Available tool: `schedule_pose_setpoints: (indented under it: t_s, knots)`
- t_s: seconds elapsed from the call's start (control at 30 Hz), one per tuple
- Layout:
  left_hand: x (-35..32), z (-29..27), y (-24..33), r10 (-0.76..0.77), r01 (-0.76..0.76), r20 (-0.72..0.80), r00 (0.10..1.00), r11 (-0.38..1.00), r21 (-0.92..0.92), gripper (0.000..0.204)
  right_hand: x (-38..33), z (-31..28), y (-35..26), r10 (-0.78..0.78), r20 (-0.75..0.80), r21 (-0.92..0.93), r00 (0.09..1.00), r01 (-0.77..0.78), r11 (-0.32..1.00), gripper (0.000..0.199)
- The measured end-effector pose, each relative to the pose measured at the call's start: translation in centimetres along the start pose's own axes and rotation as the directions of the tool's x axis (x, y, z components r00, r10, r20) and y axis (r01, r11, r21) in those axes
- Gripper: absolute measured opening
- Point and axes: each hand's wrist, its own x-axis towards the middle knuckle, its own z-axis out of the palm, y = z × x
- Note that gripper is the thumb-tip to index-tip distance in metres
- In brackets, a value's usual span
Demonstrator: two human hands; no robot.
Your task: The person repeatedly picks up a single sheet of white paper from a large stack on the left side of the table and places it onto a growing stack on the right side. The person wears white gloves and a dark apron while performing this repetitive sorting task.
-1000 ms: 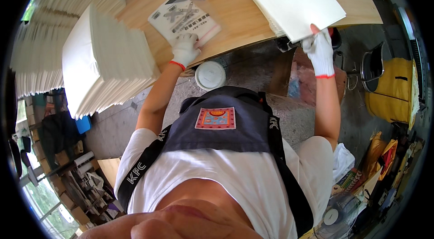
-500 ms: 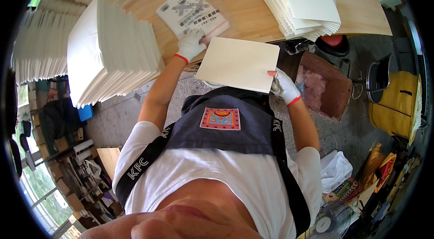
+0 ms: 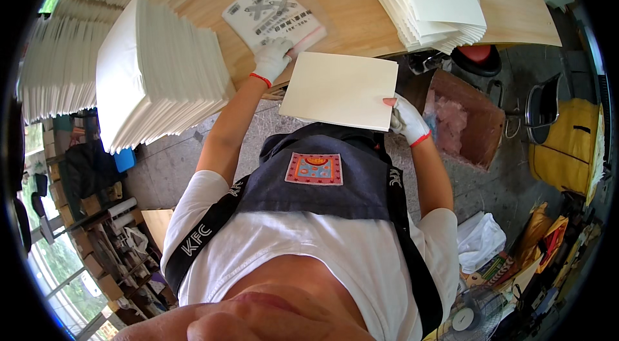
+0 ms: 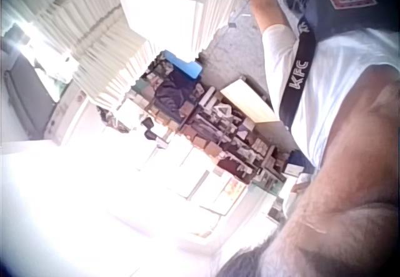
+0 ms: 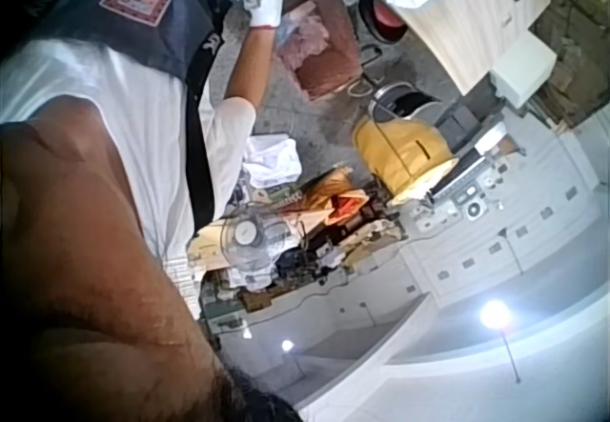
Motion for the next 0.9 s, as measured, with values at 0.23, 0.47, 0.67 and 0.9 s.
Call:
schedule_pose_setpoints:
  t_s: [0.23, 0.47, 0.67, 0.9]
  knots:
    - [-0.3, 0.4, -0.5, -0.070, 0.052, -0.110, 0.991, 0.987, -0.154, 0.024, 2.7, -1.3, 1.8, -0.030, -0.051, 0.189, 0.998, 0.039, 0.981, 0.034]
    - [-1.7, 0.1, -1.1, -0.142, 0.102, -0.220, 0.965, 0.977, -0.186, 0.019, 4.3, 1.0, 2.7, -0.108, -0.162, 0.322, 0.981, 0.156, 0.934, 0.023]
    - [-1.7, -1.7, -1.2, -0.311, 0.175, -0.057, 0.949, 0.667, -0.725, 0.030, 5.3, 2.6, 3.6, -0.030, -0.177, 0.439, 0.984, 0.106, 0.892, 0.016]
    - [-3.4, 1.2, 0.5, -0.354, 0.054, -0.353, 0.866, 0.768, -0.638, 0.038, 5.5, 5.6, 4.5, -0.090, -0.075, 0.311, 0.993, 0.109, 0.944, 0.020]
